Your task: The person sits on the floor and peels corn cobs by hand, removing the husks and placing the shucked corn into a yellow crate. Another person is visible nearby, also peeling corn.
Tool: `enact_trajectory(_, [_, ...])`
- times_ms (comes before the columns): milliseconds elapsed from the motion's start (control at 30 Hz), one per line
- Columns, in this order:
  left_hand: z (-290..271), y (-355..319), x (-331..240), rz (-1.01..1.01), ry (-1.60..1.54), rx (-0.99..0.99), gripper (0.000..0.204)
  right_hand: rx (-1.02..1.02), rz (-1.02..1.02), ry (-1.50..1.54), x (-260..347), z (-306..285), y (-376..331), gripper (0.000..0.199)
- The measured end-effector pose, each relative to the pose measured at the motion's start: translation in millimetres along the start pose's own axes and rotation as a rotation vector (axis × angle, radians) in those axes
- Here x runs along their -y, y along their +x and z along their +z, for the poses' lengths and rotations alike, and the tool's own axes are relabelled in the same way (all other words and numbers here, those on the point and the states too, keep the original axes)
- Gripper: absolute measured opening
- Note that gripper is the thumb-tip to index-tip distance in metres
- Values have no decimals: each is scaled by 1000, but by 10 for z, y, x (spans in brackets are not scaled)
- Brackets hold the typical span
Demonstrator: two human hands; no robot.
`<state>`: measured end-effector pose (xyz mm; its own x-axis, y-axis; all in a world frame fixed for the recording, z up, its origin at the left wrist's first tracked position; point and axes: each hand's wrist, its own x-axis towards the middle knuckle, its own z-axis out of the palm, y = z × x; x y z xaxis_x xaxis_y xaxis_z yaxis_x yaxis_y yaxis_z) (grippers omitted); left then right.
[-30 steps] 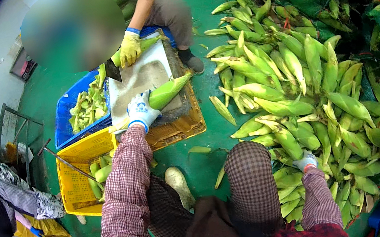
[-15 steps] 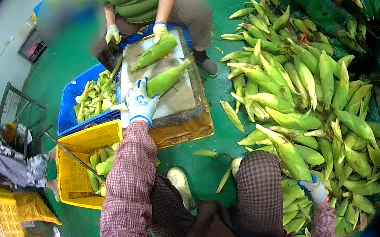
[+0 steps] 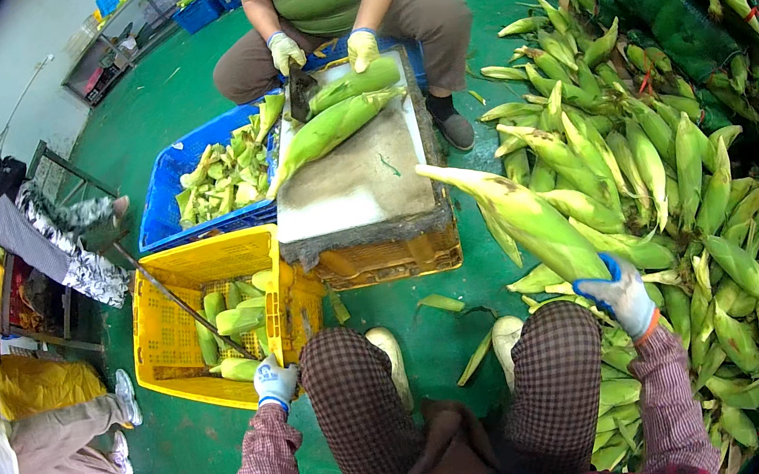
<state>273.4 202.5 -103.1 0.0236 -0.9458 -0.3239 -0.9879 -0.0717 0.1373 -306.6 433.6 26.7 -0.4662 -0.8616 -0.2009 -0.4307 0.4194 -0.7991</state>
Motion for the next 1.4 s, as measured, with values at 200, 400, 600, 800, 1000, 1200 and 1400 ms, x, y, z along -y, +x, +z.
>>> enact_trajectory(200, [-42,270,-392,47,33,-54,38,4,-528,-109,389,262,458,28])
enact_trajectory(400, [-75,371,-674,-4,37,-11,40,193,-100,-5,985,504,817,54])
enact_trajectory(600, [-47,424,-594,39,45,19,45,368,-69,70,1195,1061,1508,68])
enact_trajectory(800, [-120,403,-591,44,-5,102,56,368,-241,90,1260,1532,2013,78])
enact_trajectory(1000, [-962,272,-938,95,182,315,79,340,-232,-44,1281,1719,2016,69])
enact_trajectory(1200, [-1661,-61,-1840,589,-110,-127,65,268,-403,-100,1295,1674,1891,67])
enact_trajectory(1400, [-1508,-126,-2931,802,-73,-82,60,240,-316,-54,1192,1738,1897,64])
